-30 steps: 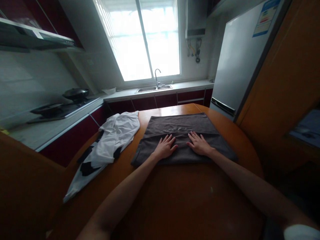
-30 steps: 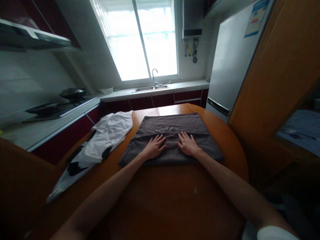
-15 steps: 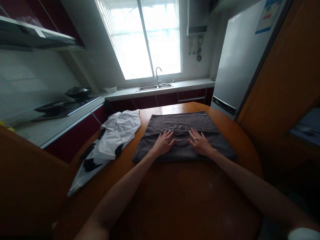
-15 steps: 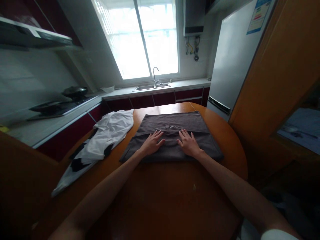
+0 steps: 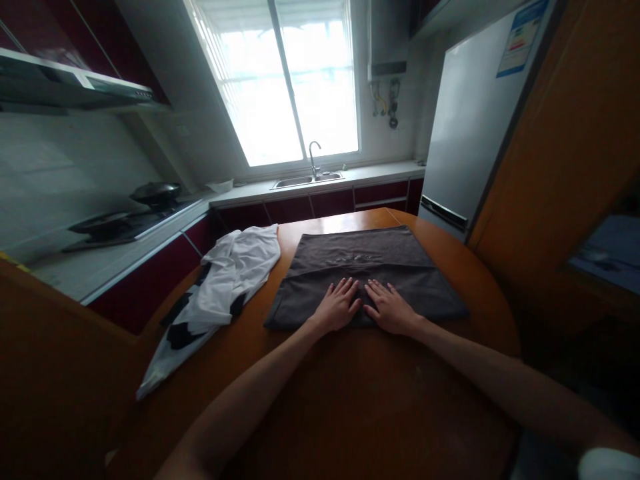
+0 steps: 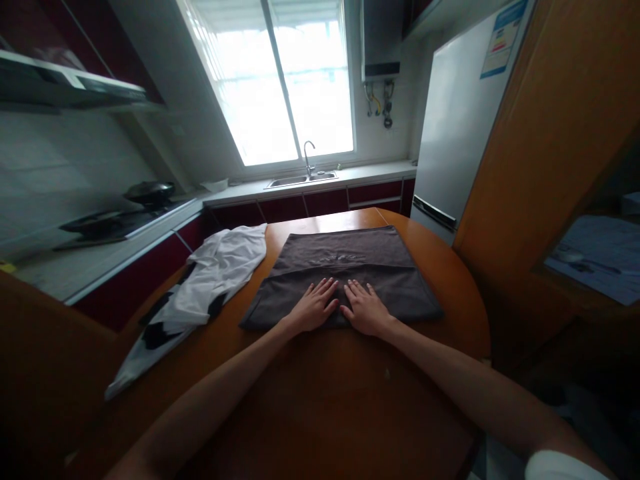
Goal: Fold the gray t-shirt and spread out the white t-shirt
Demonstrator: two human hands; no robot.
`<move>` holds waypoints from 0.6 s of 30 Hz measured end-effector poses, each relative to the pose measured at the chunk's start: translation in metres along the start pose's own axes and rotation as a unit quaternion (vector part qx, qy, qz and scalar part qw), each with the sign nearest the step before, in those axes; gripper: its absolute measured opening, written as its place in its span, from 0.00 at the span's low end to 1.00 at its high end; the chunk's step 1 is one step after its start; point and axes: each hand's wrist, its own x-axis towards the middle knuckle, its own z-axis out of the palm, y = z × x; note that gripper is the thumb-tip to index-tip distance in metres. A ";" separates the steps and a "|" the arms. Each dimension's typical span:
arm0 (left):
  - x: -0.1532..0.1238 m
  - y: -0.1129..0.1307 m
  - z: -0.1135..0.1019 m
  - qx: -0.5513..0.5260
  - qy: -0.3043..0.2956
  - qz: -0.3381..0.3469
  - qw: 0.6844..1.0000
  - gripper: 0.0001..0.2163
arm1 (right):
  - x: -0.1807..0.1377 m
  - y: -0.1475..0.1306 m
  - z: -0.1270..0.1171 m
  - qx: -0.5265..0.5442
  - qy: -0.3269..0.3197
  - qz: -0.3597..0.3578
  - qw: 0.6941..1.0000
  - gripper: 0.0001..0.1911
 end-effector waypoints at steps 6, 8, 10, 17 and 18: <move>-0.002 -0.013 -0.006 0.005 0.029 -0.015 0.999 0.28 | 0.007 0.025 -0.008 -0.011 0.056 0.047 0.997 0.33; -0.002 -0.015 -0.002 0.005 0.021 -0.032 0.999 0.29 | 0.007 0.032 -0.004 -0.023 0.041 0.074 0.996 0.33; 0.000 -0.015 0.001 -0.002 0.012 -0.036 0.999 0.30 | 0.008 0.035 0.000 -0.026 0.021 0.084 0.996 0.33; -0.008 -0.050 -0.038 -0.005 0.031 -0.061 0.998 0.29 | -0.001 0.068 -0.020 -0.024 0.071 0.133 0.988 0.33; -0.013 -0.061 -0.042 0.001 0.038 -0.079 0.996 0.29 | -0.007 0.078 -0.022 -0.031 0.083 0.153 0.984 0.34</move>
